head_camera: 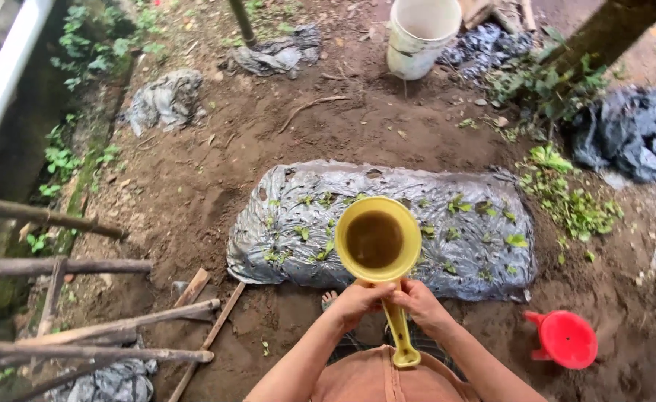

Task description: Watering seedlings planted in a garden bed covered with plastic mulch using a hand-held dipper.

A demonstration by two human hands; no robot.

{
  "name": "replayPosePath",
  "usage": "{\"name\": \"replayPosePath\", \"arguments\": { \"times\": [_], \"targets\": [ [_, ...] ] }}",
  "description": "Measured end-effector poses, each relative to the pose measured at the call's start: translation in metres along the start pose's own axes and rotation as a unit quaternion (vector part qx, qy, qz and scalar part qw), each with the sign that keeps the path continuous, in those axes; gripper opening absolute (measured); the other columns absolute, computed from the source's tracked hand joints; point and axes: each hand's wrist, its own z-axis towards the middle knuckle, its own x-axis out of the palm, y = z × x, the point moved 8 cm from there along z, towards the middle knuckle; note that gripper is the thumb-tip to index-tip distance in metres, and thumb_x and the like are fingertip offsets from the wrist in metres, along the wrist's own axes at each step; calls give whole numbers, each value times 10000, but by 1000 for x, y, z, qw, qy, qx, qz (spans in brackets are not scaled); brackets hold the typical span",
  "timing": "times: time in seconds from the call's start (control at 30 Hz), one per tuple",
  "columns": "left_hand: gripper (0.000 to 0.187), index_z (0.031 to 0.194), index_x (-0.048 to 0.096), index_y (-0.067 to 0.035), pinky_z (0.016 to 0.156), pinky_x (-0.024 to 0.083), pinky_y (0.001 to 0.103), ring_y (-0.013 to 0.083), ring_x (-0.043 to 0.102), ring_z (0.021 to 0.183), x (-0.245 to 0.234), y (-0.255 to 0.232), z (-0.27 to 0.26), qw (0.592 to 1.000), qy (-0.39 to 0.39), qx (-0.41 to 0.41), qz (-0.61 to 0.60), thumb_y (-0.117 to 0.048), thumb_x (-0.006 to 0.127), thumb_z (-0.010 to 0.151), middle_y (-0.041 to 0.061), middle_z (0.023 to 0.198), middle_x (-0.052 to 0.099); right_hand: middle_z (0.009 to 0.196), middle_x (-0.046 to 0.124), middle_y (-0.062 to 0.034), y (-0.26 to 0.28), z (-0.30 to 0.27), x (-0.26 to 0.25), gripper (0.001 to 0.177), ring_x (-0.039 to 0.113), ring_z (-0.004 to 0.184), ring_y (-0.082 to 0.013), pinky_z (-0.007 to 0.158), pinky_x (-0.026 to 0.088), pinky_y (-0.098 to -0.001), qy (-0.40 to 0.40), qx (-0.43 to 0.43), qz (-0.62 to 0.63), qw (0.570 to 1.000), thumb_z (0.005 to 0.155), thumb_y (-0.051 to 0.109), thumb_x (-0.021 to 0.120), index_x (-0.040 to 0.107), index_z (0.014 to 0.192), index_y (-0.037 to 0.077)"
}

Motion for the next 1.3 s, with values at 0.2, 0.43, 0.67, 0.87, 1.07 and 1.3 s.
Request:
{"name": "replayPosePath", "arguments": {
  "times": [0.2, 0.43, 0.67, 0.87, 1.07, 1.3],
  "targets": [
    [314, 1104, 767, -104, 796, 532, 278, 131, 681, 894, -18, -16, -21, 990, -112, -5, -80, -197, 802, 806, 24, 1004, 768, 1089, 736, -45, 19, 20, 27, 384, 655, 993, -137, 842, 542, -327, 70, -78, -131, 986, 898, 340, 682, 693, 1174, 73],
    [190, 1002, 735, -2, 815, 556, 288, 155, 698, 884, -66, -8, -17, 980, -125, 71, -136, -69, 771, 828, 97, 961, 759, 812, 737, -39, 92, -5, 88, 361, 658, 717, -237, 657, 450, -407, 47, -69, -579, 811, 930, 493, 570, 696, 818, 174],
    [293, 1124, 568, -31, 468, 605, 334, 221, 707, 535, -114, 29, -32, 962, -124, 39, -239, -137, 750, 921, 152, 788, 731, 1027, 721, -18, 194, 21, 131, 323, 693, 998, -277, 860, 560, -410, -15, -390, -479, 786, 858, 234, 759, 704, 1176, 259],
    [182, 968, 639, 17, 388, 526, 307, 191, 630, 419, -159, 37, -60, 971, -181, 99, -124, -79, 772, 890, 147, 635, 652, 911, 687, -107, 67, 180, 198, 167, 745, 854, -327, 739, 628, -442, 55, -276, -734, 618, 873, 151, 644, 751, 992, 198],
    [194, 976, 623, 34, 379, 505, 281, 162, 617, 415, -145, 1, -120, 965, -200, 109, -132, -57, 766, 883, 132, 612, 635, 896, 723, -55, 87, 131, 242, 187, 747, 809, -247, 702, 622, -393, 112, -218, -798, 551, 907, 264, 619, 765, 1017, 222],
    [239, 1015, 616, 23, 384, 510, 278, 152, 610, 416, -163, -10, -138, 958, -217, 123, -140, -81, 789, 887, 116, 612, 628, 994, 721, -28, 100, 116, 278, 266, 739, 922, -256, 833, 588, -409, 217, -206, -813, 499, 867, 384, 735, 733, 1073, 215]
  ]
}}
